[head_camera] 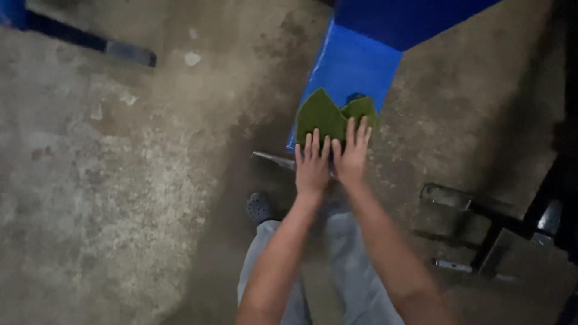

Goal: Wiping down gym benches and weight machine components using a cloth.

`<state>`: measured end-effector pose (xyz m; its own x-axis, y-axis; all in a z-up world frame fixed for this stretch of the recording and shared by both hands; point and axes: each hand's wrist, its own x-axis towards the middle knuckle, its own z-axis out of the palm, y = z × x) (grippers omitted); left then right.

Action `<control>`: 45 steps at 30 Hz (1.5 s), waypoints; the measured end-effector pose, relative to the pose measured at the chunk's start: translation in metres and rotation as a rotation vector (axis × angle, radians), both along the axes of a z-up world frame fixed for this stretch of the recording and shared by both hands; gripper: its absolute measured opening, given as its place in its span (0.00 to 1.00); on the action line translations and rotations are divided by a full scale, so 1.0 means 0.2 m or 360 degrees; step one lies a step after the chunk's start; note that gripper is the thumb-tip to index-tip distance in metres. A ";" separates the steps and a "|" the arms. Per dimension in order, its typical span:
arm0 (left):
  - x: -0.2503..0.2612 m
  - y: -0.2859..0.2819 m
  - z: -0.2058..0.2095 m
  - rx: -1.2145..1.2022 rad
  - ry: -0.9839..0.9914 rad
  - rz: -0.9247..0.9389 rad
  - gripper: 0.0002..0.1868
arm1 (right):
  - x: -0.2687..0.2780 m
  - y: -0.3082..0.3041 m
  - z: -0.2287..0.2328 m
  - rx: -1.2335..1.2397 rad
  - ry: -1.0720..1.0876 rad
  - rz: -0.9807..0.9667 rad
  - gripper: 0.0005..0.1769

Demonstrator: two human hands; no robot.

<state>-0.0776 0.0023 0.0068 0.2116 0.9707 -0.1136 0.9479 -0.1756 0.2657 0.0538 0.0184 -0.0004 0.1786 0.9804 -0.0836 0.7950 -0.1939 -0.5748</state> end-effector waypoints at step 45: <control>-0.09 0.40 -0.35 0.0473 -0.0197 -0.0545 0.30 | -0.10 0.15 -0.05 0.0211 -0.0267 0.0220 0.33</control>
